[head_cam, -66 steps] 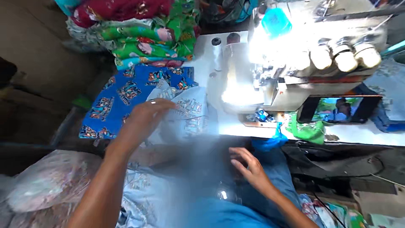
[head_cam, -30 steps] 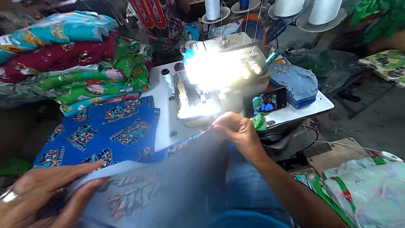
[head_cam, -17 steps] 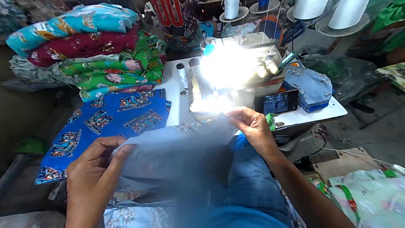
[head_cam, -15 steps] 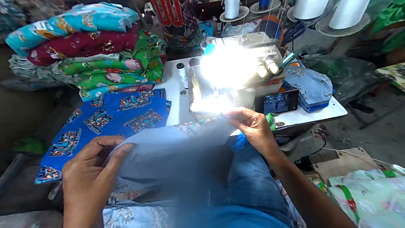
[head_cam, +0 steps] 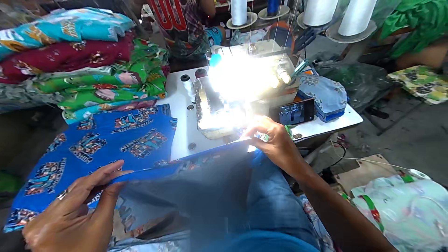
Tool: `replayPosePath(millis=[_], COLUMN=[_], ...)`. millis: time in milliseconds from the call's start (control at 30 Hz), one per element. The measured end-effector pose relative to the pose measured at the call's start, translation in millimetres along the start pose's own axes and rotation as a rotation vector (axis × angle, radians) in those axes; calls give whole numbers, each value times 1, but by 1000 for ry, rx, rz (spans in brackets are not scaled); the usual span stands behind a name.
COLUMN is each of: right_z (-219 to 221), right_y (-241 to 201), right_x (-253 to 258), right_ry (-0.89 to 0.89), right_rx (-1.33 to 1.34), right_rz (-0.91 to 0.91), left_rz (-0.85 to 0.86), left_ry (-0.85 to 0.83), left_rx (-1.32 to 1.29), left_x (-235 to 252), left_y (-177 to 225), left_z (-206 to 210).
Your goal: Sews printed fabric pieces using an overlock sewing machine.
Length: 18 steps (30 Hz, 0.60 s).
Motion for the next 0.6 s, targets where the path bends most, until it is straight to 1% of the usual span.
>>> replayPosePath(millis=[67,133,167,200,233,300,333,367,433,467,500,533,600], right_z=[-15,-32,-35,-30,-19,3,2,-10,-40,-45,-43,-38,-40], right_y=[-20,-49,-63,-73,-77,-69,-64,-60,-63,-65,-65,-64,-61], right_x=[6,11,10,7,3,-5,-6,-3,4,6,8,8,7], right_ry=[95,238,286,270,173,-103,-159,-112,75,114,91,33,-29], right_rx=[85,198,218,196,151,51,20,25,82,71,52,31,22], right_rz=[-80,-217,-263,-284,-292,-305,-303,-280,-238,-232,-229,-227,-185], left_rz=[-25,-38,-36,-31,-34,-58,-96,-126,-183,-193,-184,-173,-198], left_ry=[-100,-220,-272,-274,-204,-57,-27,-18,-41,-56,-70,-78,-108], left_rx=[-271,-565,-604,-542,-444,-284,-261,-255,-263,-275,-289,-297,-325], left_x=[-5,-10,-11,-10,-11,-15,-16,-17,-28,-32,-34,-35,-37], left_y=[9,26,37,44,41,18,9,4,5,8,11,14,20], left_z=[-6,-3,8,22,37,52,54,55,61,67,76,85,103])
Point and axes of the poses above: each hand's wrist, its own x-axis towards the middle knuckle, its own z-axis out of the palm, y = z × x, the point moved 3 cm from there along x, towards the middle knuckle, and after that the axes turned 4 degrees about x, right-handed, at the moved point
